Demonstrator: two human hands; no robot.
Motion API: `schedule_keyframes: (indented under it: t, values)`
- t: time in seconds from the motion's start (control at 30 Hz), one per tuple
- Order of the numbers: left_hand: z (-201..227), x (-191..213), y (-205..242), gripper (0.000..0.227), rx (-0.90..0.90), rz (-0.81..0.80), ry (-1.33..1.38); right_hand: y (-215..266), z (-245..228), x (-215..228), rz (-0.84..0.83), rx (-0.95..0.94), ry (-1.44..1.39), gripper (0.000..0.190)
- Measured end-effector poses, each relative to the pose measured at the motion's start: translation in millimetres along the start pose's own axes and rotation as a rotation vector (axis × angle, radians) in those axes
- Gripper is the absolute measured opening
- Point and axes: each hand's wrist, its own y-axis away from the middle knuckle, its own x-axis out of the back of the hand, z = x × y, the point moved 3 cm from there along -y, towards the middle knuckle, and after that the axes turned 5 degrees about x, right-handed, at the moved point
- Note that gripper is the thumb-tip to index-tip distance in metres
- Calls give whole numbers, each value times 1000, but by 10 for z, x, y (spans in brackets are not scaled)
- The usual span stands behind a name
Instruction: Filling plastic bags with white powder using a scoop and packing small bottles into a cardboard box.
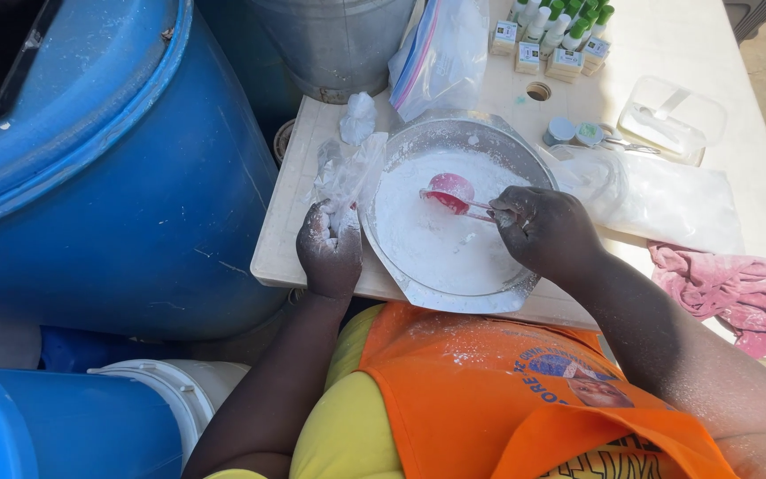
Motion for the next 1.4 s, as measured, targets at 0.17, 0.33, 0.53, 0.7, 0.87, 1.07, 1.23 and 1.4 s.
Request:
schedule_keyframes:
  t: [0.17,0.33,0.53,0.7,0.87,1.07,1.23,1.4]
  values:
    - [-17,-14,-5,16,20,-26,48,-87,152,118,-3,-129,44,20]
    - [41,14,-6,17,-13,-30,4,-62,637,600,204,-121,268,21]
    - [111,4,7,10,-218,-35,-243,53,2516,1391,371,-400,679,37]
    - [67,-12,-1,9,-200,-19,-271,-87,2558,1510,198,-894,421,63]
    - [92,-7,-13,10,-142,-6,-272,-161,2728,1412,141,-946,382,28]
    - [56,-1,-30,11,-132,1,-298,-409,3142,1206,462,-782,199,4]
    - [28,-13,-22,17,-74,-19,-260,-850,2931,995,507,-412,196,9]
    - [55,6,-32,15,-22,-4,-174,-1058,1881,616,272,-467,173,15]
